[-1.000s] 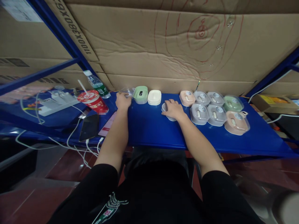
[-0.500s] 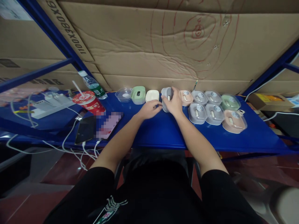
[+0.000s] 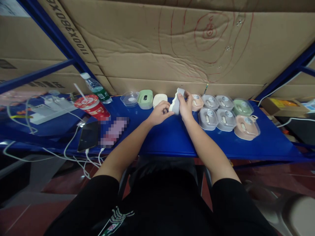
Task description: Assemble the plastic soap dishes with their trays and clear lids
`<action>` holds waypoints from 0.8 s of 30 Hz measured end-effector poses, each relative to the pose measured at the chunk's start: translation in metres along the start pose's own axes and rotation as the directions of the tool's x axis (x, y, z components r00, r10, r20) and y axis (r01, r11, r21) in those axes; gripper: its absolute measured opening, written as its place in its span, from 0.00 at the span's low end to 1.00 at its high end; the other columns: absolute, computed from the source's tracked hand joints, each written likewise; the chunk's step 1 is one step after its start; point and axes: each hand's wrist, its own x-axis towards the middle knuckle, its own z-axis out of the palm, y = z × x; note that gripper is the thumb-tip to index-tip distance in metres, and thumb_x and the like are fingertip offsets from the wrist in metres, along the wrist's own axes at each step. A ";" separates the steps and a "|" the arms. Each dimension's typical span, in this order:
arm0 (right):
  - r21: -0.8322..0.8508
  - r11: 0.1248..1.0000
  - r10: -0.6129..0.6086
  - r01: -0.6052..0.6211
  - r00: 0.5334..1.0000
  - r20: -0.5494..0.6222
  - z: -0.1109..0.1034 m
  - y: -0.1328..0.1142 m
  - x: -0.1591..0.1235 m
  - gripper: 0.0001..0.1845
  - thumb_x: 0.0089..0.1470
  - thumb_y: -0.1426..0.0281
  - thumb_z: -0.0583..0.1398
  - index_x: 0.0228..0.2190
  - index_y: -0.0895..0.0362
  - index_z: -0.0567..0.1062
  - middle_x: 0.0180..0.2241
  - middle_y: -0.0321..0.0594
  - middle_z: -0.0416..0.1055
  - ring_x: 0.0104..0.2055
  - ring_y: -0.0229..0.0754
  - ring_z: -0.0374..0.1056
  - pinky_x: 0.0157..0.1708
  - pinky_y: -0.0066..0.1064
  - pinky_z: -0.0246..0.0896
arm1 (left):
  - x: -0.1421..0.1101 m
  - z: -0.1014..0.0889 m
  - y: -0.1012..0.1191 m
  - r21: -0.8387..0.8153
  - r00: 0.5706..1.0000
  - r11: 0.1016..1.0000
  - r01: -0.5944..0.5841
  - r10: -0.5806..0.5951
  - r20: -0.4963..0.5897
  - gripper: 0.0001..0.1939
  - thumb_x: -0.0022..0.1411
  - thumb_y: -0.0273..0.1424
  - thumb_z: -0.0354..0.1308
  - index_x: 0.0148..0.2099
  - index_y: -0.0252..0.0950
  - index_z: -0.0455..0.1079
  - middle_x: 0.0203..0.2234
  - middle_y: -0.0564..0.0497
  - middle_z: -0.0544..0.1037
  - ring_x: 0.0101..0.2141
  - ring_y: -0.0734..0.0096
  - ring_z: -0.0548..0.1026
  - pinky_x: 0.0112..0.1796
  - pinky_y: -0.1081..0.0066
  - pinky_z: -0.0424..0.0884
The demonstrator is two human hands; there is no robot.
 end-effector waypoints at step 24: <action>-0.163 0.984 -0.058 0.065 0.997 0.050 -0.003 -0.001 -0.003 0.44 0.61 0.38 0.61 0.68 0.49 0.65 0.67 0.52 0.67 0.70 0.59 0.63 0.65 0.61 0.65 | 0.010 -0.025 -0.004 0.726 0.910 0.604 0.329 -0.409 -0.072 0.15 0.76 0.34 0.57 0.60 0.39 0.76 0.58 0.41 0.81 0.52 0.48 0.82 0.48 0.57 0.78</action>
